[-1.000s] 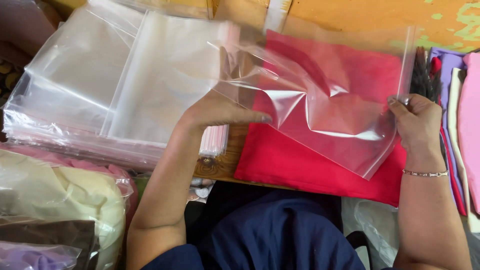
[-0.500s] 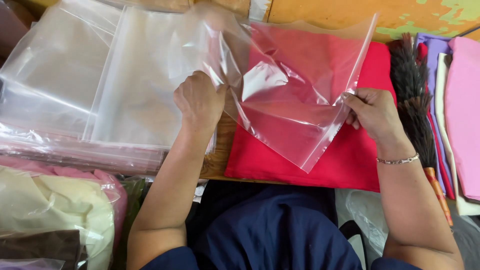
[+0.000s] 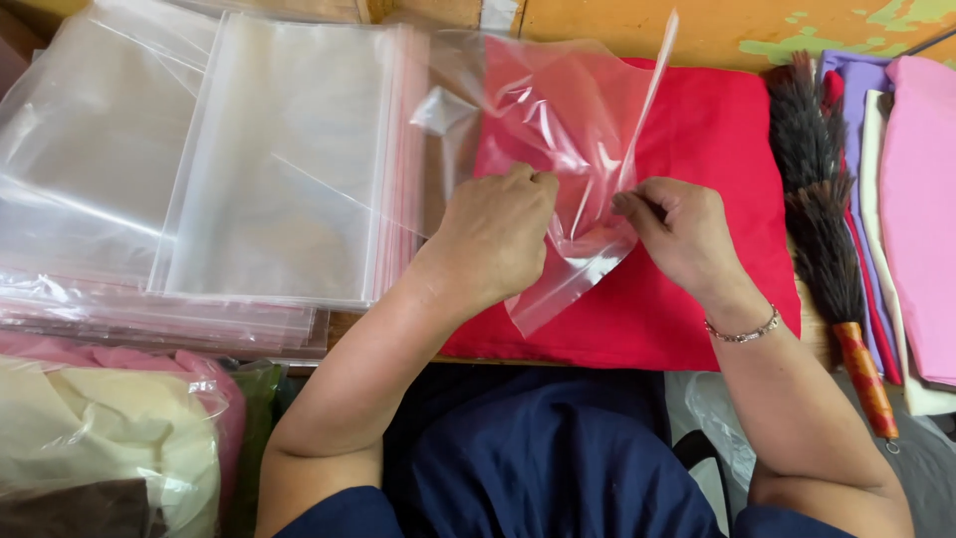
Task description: A person cleans a red pillow with a duster, inserts it into a clear plastic zip-lock bag, smooths out the air, and seals the bag.
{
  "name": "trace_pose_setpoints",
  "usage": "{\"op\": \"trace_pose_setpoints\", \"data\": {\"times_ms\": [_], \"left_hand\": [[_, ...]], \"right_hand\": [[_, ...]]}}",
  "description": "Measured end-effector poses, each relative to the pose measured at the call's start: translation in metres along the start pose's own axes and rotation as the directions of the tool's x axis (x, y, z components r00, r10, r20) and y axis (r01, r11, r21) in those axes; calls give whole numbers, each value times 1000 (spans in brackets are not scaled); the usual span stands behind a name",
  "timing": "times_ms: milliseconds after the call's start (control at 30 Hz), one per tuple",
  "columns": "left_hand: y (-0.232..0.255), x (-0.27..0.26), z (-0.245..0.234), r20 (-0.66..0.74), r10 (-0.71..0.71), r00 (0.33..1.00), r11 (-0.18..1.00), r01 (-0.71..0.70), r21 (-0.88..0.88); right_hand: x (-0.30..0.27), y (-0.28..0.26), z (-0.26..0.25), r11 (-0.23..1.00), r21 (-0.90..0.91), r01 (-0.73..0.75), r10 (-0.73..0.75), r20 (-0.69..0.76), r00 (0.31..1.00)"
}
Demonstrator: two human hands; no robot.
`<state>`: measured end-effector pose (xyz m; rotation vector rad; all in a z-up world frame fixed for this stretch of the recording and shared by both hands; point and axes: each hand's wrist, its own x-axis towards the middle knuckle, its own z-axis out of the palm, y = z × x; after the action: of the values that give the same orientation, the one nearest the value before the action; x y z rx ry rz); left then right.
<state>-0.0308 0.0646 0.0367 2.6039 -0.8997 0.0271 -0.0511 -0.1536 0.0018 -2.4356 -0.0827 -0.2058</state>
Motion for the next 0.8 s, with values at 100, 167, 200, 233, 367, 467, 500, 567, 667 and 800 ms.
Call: {"op": "trace_pose_setpoints", "data": {"times_ms": [100, 167, 200, 233, 367, 467, 500, 567, 667, 800], "left_hand": [[18, -4, -45, -2, 133, 991, 973, -131, -191], [25, 9, -32, -73, 104, 992, 959, -119, -256], [28, 15, -26, -147, 67, 987, 941, -111, -319], [25, 30, -7, -146, 70, 987, 941, -114, -319], [11, 73, 49, -177, -127, 976, 947, 66, -314], [-2, 91, 80, -151, -140, 979, 916, 70, -395], [-7, 98, 89, -169, -145, 975, 902, 60, -427], [-13, 103, 104, -148, -164, 975, 867, 71, -493], [-20, 103, 110, -82, -202, 976, 740, 98, -665], [-21, 95, 111, -40, -227, 973, 496, 81, -865]], "right_hand": [[10, 18, 2, 997, 72, -11, 10, 14, 1000], [13, 13, 3, 979, 194, -68, 58, 57, 997], [16, 9, 2, 943, 309, -120, 92, 105, 990], [18, 18, 9, 943, 309, -122, 94, 102, 990], [24, 42, 33, 905, 401, -138, 122, 65, 990], [26, 61, 52, 903, 401, -157, 151, 45, 987], [29, 69, 57, 902, 401, -162, 161, 37, 986], [28, 60, 54, 895, 416, -160, 161, 33, 986], [25, 44, 45, 861, 480, -168, 172, 36, 984], [24, 34, 36, 786, 583, -204, 207, 62, 976]]}}
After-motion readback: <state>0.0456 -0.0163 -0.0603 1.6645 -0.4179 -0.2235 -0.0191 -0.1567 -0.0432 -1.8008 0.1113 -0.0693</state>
